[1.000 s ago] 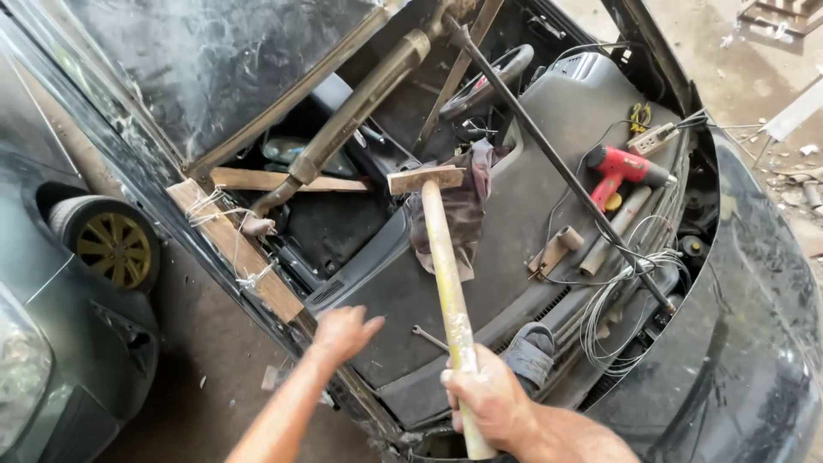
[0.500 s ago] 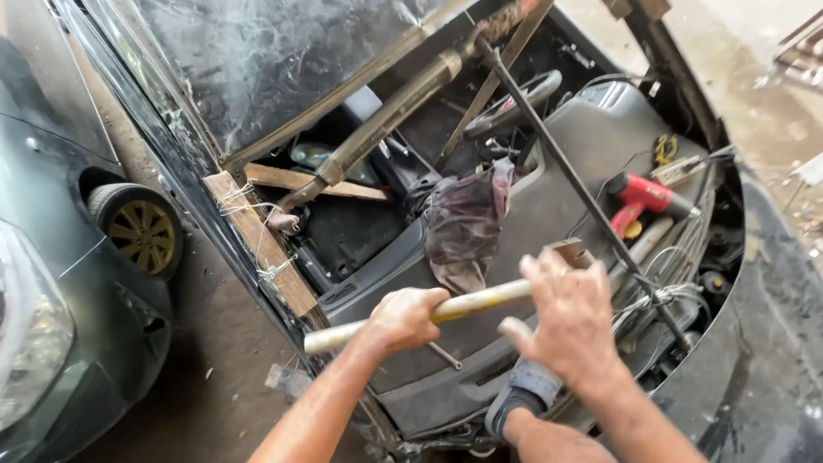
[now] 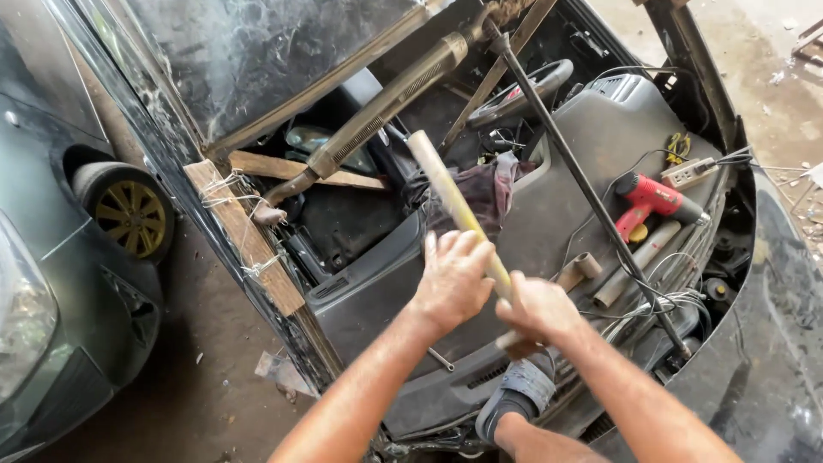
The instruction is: The person uses a long metal bar as a lever to pry at the front frame of a damaged car, working near the windshield area. They repeatedly adjust the bar and apply force to the vehicle's structure while standing in a cluttered workshop.
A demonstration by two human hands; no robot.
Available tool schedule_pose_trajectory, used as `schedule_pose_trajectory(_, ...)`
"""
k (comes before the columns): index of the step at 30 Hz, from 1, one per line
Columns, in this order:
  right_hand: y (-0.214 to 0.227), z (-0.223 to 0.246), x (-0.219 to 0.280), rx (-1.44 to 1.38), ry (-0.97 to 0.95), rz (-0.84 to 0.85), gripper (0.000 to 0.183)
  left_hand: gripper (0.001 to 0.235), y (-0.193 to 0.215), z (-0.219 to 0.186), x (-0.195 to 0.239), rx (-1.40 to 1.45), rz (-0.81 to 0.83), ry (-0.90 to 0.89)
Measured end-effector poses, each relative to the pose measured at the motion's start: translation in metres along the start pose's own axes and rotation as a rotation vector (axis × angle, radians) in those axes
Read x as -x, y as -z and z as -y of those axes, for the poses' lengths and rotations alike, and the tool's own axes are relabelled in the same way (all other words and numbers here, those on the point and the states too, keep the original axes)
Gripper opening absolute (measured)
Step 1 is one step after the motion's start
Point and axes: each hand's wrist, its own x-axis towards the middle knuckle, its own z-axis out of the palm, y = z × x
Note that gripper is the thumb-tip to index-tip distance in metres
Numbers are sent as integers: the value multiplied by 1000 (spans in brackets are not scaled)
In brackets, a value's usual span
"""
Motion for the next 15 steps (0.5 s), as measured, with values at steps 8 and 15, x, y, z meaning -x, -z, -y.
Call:
schedule_pose_trajectory(8,79,34,-65,56,34,116,44,65,-68,7,7,1109,200,861)
schedule_pose_trajectory(15,85,25,-84,137,131,126,41,59,-93,13,-1,1513,165,793)
